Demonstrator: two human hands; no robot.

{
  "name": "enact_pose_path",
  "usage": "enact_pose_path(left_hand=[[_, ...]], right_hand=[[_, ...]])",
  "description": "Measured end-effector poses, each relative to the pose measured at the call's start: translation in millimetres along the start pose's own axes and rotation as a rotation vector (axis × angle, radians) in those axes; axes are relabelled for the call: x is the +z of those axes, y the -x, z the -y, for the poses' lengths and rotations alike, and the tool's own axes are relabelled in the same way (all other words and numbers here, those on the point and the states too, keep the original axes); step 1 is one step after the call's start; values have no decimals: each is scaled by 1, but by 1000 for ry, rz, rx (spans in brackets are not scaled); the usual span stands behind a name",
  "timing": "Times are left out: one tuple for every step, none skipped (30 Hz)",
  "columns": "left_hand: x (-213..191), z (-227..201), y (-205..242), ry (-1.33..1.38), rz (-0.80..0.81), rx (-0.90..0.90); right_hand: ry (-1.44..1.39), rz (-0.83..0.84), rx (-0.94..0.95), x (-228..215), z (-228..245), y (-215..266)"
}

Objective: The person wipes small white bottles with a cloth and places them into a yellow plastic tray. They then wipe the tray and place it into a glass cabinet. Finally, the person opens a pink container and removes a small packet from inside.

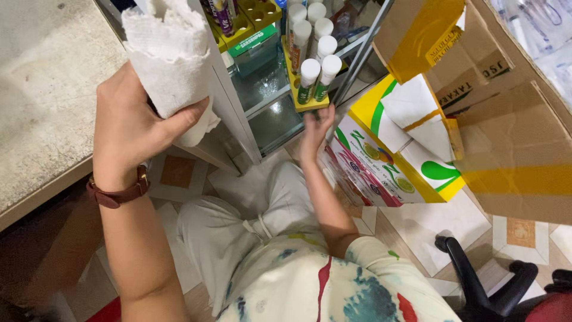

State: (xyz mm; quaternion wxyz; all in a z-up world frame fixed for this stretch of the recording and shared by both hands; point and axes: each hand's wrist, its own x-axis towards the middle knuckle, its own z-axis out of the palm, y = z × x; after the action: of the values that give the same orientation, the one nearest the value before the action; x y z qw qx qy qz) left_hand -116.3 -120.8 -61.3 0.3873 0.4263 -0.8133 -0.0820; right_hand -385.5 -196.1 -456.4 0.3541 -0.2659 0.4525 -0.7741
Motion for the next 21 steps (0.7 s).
enact_pose_path(left_hand=[[0, -2, -1, 2, -8, 20], [0, -3, -3, -1, -8, 23], [0, -5, -3, -4, -8, 25], [-1, -6, -4, -8, -6, 28], [-1, -6, -5, -11, -2, 19], [-2, -7, -4, -12, 1, 6], [-2, -7, -3, -13, 5, -6], [-2, -7, -3, -15, 5, -7], [-2, -6, -4, -17, 4, -9], [-1, -5, -4, -18, 4, -10], [-2, -5, -4, -25, 6, -6], [-2, -4, -3, -30, 8, -3], [-2, -4, -2, -36, 10, 0], [-1, -3, -2, -32, 8, -8], [-1, -3, -2, -28, 7, -15], [-1, -3, -2, -25, 4, -22], [-1, -3, -2, -25, 3, -21], [-1, -3, -2, -22, 1, -21], [-1, -3, -2, -18, 0, -20], [0, -3, -2, -21, -1, -16], [0, -3, -2, -23, -2, -12]], right_hand=[[408, 36, -239, 2, 11, 14], [815, 71, -482, 6, 20, 20], [862, 100, -504, 10, 28, 18], [908, 128, -526, 14, 33, 14], [954, 157, -547, 18, 35, 9], [954, 152, -541, 20, 36, 4], [954, 147, -535, 22, 35, -2], [951, 142, -529, 24, 33, -6], [948, 136, -540, 24, 32, -8], [946, 128, -551, 23, 30, -11], [944, 121, -562, 22, 28, -13], [963, 107, -558, 22, 26, -18], [983, 92, -553, 22, 24, -26], [999, 78, -548, 24, 21, -35], [993, 91, -548, 25, 20, -45], [986, 104, -548, 25, 19, -57], [980, 116, -548, 27, 18, -67], [978, 124, -551, 29, 16, -76], [975, 131, -554, 32, 14, -85], [975, 136, -556, 35, 11, -93], [1030, 110, -517, 39, 8, -101]])
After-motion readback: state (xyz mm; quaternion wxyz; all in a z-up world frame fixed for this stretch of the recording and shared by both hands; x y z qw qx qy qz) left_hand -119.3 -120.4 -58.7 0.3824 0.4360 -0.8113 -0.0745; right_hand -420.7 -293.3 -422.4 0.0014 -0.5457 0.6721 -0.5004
